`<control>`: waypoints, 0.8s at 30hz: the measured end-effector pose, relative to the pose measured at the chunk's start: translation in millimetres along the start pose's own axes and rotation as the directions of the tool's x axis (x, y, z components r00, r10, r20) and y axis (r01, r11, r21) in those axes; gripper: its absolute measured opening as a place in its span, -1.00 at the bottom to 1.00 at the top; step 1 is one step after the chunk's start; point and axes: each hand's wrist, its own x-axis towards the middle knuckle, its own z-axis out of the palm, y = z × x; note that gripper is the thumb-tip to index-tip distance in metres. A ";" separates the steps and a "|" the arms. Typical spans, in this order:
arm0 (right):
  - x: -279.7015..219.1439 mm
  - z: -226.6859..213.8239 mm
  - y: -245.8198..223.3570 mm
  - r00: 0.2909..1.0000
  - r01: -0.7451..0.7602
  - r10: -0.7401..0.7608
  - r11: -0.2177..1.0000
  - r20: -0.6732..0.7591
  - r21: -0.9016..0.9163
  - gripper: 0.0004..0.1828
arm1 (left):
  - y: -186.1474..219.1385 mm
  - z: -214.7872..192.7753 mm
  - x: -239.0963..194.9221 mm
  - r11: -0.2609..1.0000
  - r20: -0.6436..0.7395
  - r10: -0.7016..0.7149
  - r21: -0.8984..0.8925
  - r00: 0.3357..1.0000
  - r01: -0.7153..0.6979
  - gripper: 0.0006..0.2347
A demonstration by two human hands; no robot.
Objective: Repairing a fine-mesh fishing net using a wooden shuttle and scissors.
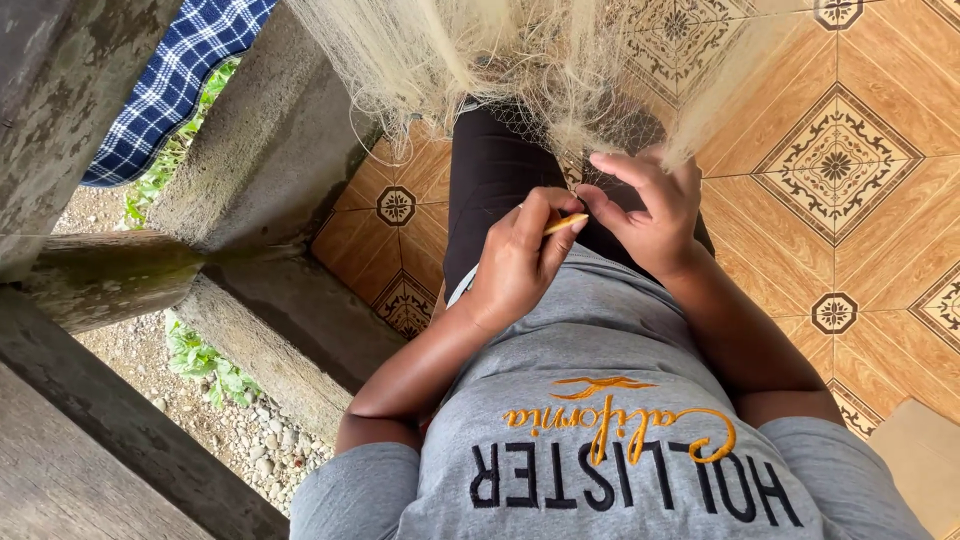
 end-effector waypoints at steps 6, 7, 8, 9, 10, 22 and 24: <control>-4.5 0.3 -2.8 1.000 0.002 -0.002 1.000 -0.009 0.015 -0.63 | -2.4 11.7 -3.2 0.998 0.058 0.061 0.011 0.996 -0.062 -0.91; -9.4 1.5 0.9 1.000 0.003 -0.003 1.000 -0.008 0.014 -0.63 | -2.9 12.8 -3.7 0.998 0.057 0.062 0.010 0.996 -0.063 -0.91; -14.3 2.8 4.4 1.000 0.010 -0.010 1.000 -0.010 -0.001 -0.63 | -3.3 13.6 -4.3 0.997 0.058 0.071 0.006 0.996 -0.071 -0.90; -18.3 4.3 8.6 1.000 0.019 -0.019 1.000 -0.012 -0.015 -0.64 | -3.9 14.5 -4.2 0.997 0.056 0.081 0.003 0.995 -0.081 -0.90; -15.9 3.0 3.8 1.000 0.023 -0.023 1.000 -0.010 -0.015 -0.64 | -3.0 14.6 -4.6 0.997 0.051 0.083 0.002 0.995 -0.083 -0.90; -11.3 -1.4 -1.5 0.999 0.036 -0.040 0.994 -0.034 -0.101 -0.66 | -2.3 13.9 -10.3 0.995 0.057 0.084 -0.052 0.995 -0.081 -0.88; -9.1 -1.3 -3.1 0.999 0.028 -0.032 0.996 -0.042 -0.089 -0.65 | -3.2 14.1 -11.4 0.996 0.063 0.076 -0.056 0.995 -0.073 -0.86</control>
